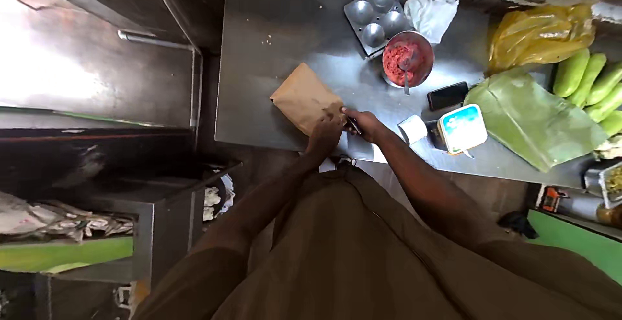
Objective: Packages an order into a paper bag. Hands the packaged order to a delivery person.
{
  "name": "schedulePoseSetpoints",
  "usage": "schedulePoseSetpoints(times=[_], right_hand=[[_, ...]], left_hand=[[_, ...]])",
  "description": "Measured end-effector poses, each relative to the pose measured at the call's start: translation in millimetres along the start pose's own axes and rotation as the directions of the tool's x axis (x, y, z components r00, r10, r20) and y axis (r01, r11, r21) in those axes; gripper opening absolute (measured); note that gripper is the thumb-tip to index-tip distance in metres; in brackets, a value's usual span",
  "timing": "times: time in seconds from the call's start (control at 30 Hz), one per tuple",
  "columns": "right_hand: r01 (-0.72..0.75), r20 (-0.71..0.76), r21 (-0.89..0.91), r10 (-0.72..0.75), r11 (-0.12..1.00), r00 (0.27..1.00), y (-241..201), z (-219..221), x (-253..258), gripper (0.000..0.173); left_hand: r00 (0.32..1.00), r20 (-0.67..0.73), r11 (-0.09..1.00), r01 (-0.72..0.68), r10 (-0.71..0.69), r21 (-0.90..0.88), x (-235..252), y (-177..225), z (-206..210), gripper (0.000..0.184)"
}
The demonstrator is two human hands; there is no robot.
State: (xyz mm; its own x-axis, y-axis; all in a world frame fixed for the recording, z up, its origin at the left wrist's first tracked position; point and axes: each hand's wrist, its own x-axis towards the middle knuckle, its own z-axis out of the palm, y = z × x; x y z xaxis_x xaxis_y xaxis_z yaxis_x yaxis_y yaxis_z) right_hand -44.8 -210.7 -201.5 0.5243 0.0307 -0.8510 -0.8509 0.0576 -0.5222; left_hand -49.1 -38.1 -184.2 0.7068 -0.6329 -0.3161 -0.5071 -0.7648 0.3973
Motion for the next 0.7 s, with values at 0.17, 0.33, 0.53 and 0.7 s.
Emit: schedulePoseSetpoints(times=[0.17,0.33,0.53,0.7], right_hand=[[0.039,0.036,0.015,-0.04,0.999,0.999,5.4,-2.4,15.0,0.036],[0.152,0.015,-0.179,-0.152,0.972,0.988,25.6,-21.2,-13.6,0.052],[0.1,-0.085,-0.277,-0.128,0.956,0.988,104.0,-73.7,-84.1,0.046],[0.185,-0.127,-0.253,-0.222,0.949,0.967,156.4,-124.2,-154.3,0.043]], left_hand=[[0.995,-0.021,0.988,0.089,-0.093,-0.126,-27.4,-4.2,-2.6,0.028],[0.98,-0.198,0.965,-0.036,-0.016,-0.259,-53.0,3.2,-6.1,0.024],[0.99,-0.115,0.967,-0.109,0.084,-0.231,12.7,86.6,-20.1,0.03],[0.875,0.072,0.861,-0.453,0.48,-0.231,115.3,169.9,23.2,0.046]])
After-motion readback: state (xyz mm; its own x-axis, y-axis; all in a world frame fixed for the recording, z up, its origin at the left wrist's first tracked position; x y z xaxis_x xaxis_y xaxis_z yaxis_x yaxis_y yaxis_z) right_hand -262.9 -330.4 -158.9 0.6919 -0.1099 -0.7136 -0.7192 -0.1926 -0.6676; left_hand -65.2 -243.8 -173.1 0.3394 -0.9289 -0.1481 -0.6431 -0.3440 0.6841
